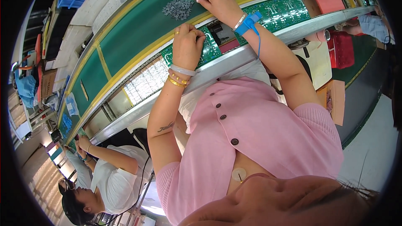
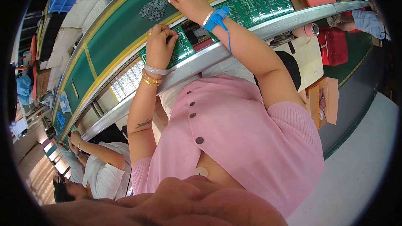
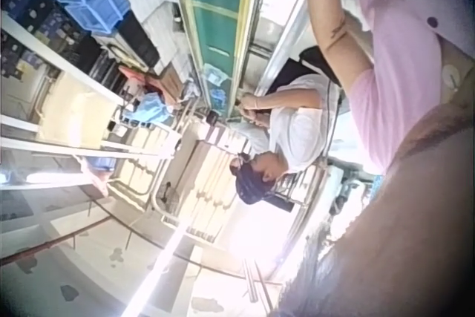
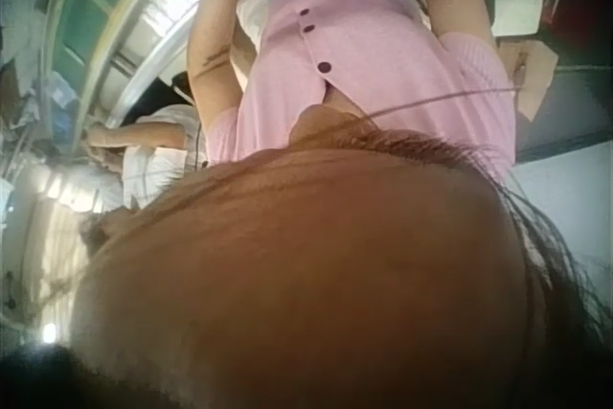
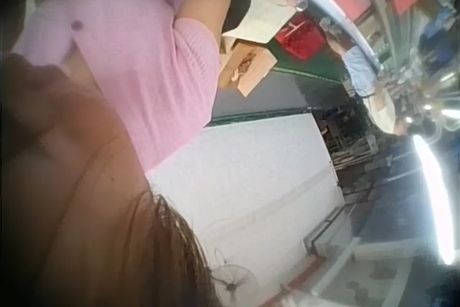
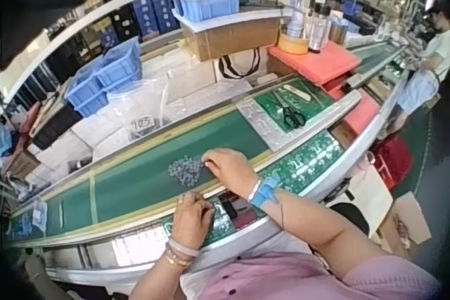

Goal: The person assembles electronic components onto printed circuit boards by hand, placing them on an industrial conveyor belt.

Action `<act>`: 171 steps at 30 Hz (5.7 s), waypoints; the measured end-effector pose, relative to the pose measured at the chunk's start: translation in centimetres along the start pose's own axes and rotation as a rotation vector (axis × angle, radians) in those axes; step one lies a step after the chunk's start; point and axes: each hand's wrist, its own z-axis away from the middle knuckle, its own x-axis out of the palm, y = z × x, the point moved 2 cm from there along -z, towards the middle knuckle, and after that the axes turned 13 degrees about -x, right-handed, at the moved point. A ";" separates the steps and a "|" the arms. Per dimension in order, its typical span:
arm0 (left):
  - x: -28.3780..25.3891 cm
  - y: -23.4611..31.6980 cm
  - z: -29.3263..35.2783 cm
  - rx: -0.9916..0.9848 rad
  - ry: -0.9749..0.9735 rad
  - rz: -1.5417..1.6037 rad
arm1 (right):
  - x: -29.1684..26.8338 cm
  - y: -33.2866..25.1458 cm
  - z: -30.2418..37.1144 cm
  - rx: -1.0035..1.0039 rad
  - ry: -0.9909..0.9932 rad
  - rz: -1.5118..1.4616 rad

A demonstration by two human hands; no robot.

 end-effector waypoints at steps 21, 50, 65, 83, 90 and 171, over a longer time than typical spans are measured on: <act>-3.4 -8.3 -6.0 -0.187 0.097 0.045 | -2.1 -6.0 6.2 -0.184 -0.358 -0.103; -5.3 -4.9 0.6 -0.159 0.042 0.285 | -2.9 -1.7 1.8 -0.175 -0.255 0.048; -2.0 -2.4 1.8 -0.110 0.012 0.113 | 1.7 0.4 -0.6 -0.089 -0.173 0.121; -2.0 -2.1 1.8 -0.042 -0.006 0.017 | -2.5 -3.7 1.3 -0.098 -0.058 -0.118; -5.6 -4.8 -3.0 -0.226 0.042 0.088 | -2.9 -7.4 4.8 0.085 -0.256 -0.305; -4.3 -8.4 5.3 -0.585 -0.231 0.762 | -3.5 -5.4 4.9 -0.168 -0.261 -0.045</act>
